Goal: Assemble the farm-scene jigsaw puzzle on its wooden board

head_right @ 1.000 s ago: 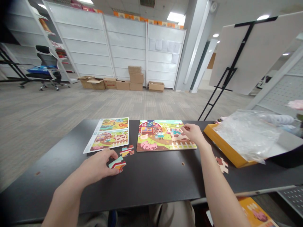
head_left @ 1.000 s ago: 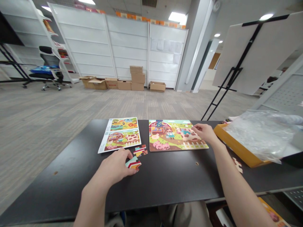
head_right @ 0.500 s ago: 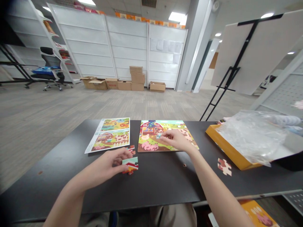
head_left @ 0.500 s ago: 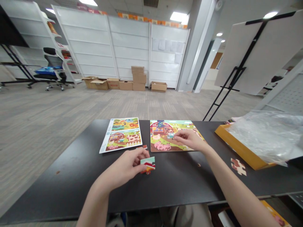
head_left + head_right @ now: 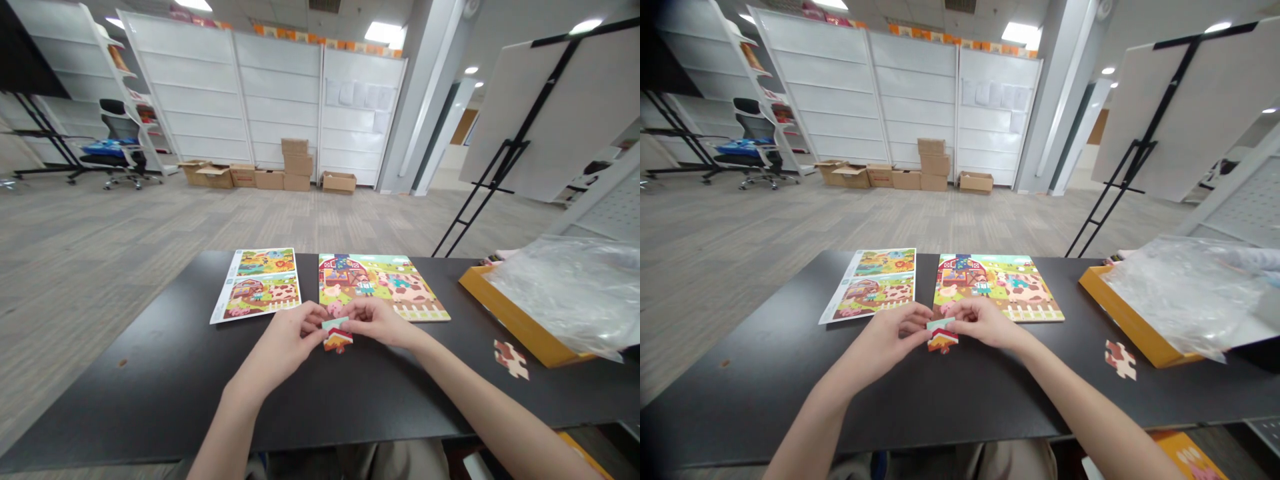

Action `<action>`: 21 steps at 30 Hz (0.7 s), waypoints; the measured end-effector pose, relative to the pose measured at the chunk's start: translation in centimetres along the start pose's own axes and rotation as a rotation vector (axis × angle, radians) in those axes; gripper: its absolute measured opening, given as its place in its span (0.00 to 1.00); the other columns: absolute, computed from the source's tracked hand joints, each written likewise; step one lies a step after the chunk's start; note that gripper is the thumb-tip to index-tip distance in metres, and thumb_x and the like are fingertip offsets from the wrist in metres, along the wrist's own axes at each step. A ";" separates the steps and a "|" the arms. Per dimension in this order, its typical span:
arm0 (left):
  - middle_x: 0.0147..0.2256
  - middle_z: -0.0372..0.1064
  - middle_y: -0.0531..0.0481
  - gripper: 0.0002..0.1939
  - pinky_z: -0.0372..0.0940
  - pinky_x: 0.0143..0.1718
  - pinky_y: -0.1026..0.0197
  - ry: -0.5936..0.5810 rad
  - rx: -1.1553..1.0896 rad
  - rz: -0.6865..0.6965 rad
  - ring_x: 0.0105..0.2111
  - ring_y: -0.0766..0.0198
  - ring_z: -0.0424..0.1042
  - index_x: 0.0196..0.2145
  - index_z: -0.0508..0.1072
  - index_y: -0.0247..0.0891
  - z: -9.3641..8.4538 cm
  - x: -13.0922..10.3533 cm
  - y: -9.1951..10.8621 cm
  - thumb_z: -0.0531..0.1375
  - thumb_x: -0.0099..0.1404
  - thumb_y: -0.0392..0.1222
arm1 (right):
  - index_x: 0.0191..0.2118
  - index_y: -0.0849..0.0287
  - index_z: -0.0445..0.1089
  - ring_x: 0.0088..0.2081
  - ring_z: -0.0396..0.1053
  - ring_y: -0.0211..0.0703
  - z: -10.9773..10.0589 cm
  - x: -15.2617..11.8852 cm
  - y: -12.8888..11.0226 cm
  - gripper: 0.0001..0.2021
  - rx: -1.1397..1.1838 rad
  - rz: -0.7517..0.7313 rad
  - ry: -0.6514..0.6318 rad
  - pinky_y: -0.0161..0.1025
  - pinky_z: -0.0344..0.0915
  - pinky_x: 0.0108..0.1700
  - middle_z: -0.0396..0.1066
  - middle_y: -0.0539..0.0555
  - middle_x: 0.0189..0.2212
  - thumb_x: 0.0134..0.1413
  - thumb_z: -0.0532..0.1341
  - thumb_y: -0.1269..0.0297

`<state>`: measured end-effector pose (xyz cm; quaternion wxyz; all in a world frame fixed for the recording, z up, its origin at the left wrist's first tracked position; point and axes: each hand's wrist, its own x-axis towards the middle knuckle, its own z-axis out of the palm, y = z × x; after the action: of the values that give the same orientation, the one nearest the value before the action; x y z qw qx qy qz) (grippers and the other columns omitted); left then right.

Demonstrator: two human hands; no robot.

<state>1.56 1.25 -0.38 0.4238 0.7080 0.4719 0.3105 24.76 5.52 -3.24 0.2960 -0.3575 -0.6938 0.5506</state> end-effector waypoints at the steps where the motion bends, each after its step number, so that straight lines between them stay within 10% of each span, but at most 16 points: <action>1: 0.38 0.78 0.49 0.09 0.71 0.43 0.59 0.038 0.075 -0.016 0.39 0.60 0.78 0.42 0.74 0.39 0.0 0.1 -0.4 0.61 0.64 0.39 | 0.40 0.60 0.76 0.28 0.70 0.37 -0.3 0.1 0.0 0.19 -0.021 0.003 0.018 0.35 0.64 0.32 0.74 0.50 0.28 0.52 0.70 0.49; 12: 0.52 0.71 0.42 0.17 0.63 0.55 0.51 0.033 0.805 -0.002 0.54 0.50 0.69 0.53 0.72 0.39 1.9 0.2 0.5 0.59 0.68 0.41 | 0.39 0.58 0.72 0.32 0.74 0.43 -4.4 1.9 -0.4 0.19 -0.144 -0.032 0.366 0.39 0.68 0.35 0.78 0.54 0.33 0.50 0.68 0.47; 21: 0.51 0.72 0.40 0.16 0.63 0.53 0.47 -0.003 0.855 -0.040 0.53 0.47 0.69 0.52 0.73 0.39 2.0 0.3 0.7 0.58 0.68 0.42 | 0.38 0.61 0.76 0.31 0.76 0.44 -11.3 11.9 1.3 0.12 -0.526 0.081 0.580 0.36 0.67 0.32 0.80 0.57 0.31 0.51 0.68 0.58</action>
<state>3.60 0.79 -0.62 0.0990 0.8112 0.5710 0.0776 27.32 21.70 -1.85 0.3559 -0.5889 -0.6843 0.2412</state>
